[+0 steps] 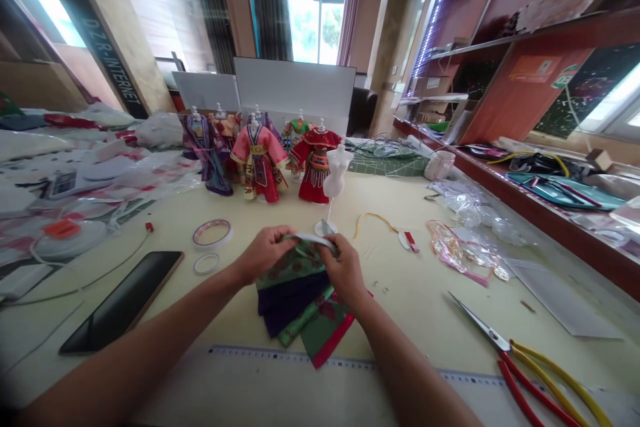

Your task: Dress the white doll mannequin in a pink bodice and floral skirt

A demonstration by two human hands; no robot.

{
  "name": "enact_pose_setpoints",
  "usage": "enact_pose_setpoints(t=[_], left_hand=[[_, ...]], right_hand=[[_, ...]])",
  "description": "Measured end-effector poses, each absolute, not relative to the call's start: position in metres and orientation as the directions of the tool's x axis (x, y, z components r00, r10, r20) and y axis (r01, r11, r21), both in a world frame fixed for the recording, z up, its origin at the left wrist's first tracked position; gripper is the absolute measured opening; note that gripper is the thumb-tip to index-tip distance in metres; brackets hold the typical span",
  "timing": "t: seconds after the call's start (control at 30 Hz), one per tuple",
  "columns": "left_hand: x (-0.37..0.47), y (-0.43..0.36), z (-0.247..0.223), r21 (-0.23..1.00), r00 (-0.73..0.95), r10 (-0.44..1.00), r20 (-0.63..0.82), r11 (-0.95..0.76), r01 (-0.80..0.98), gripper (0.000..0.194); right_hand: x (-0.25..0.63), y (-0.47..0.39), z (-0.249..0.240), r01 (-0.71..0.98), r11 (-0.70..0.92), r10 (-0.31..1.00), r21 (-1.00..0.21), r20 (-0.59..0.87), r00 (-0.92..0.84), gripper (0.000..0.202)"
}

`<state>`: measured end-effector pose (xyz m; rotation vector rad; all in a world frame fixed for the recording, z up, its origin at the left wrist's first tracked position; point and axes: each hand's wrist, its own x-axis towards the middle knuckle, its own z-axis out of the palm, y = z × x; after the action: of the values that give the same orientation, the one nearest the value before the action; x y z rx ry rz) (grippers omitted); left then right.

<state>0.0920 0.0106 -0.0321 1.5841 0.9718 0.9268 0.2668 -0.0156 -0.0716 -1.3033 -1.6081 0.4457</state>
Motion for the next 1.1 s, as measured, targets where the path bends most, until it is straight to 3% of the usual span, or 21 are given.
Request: enact_pose_setpoints(t=[0.13,0.27,0.47,0.67,0.77,0.9,1.1], left_hand=[[0.085,0.025,-0.011,1.000,0.297,0.955,0.021,-0.019,-0.009,0.024],[0.074,0.034,-0.005,0.990,0.192,0.981,-0.014,0.040,-0.135,0.018],[0.050,0.044,0.000,0.956,0.019,1.000,0.011,-0.005,-0.292,0.019],[0.035,0.045,0.026,0.859,0.021,0.999,0.042,-0.025,-0.512,0.020],[0.036,0.039,0.045,0.844,0.038,0.998,0.051,-0.023,-0.536,0.023],[0.034,0.029,0.073,0.823,0.056,0.992,0.114,-0.063,-0.565,0.025],[0.025,0.020,0.107,0.793,0.086,0.915,0.394,-0.291,-0.536,0.031]], right_hand=[[0.277,-0.009,-0.068,0.498,0.314,0.890,-0.808,0.434,0.142,0.024],[0.283,-0.008,-0.064,0.507,0.305,0.925,-0.806,0.378,0.043,0.021],[0.295,-0.005,-0.066,0.552,0.253,0.966,-0.795,0.244,-0.091,0.026],[0.305,-0.004,-0.060,0.565,0.232,0.966,-0.792,0.118,-0.231,0.021],[0.304,-0.005,-0.057,0.570,0.253,0.954,-0.782,0.104,-0.281,0.021],[0.303,-0.006,-0.058,0.647,0.262,0.958,-0.716,0.109,-0.267,0.017],[0.300,-0.007,-0.067,0.769,0.302,0.953,-0.563,0.182,-0.241,0.020]])
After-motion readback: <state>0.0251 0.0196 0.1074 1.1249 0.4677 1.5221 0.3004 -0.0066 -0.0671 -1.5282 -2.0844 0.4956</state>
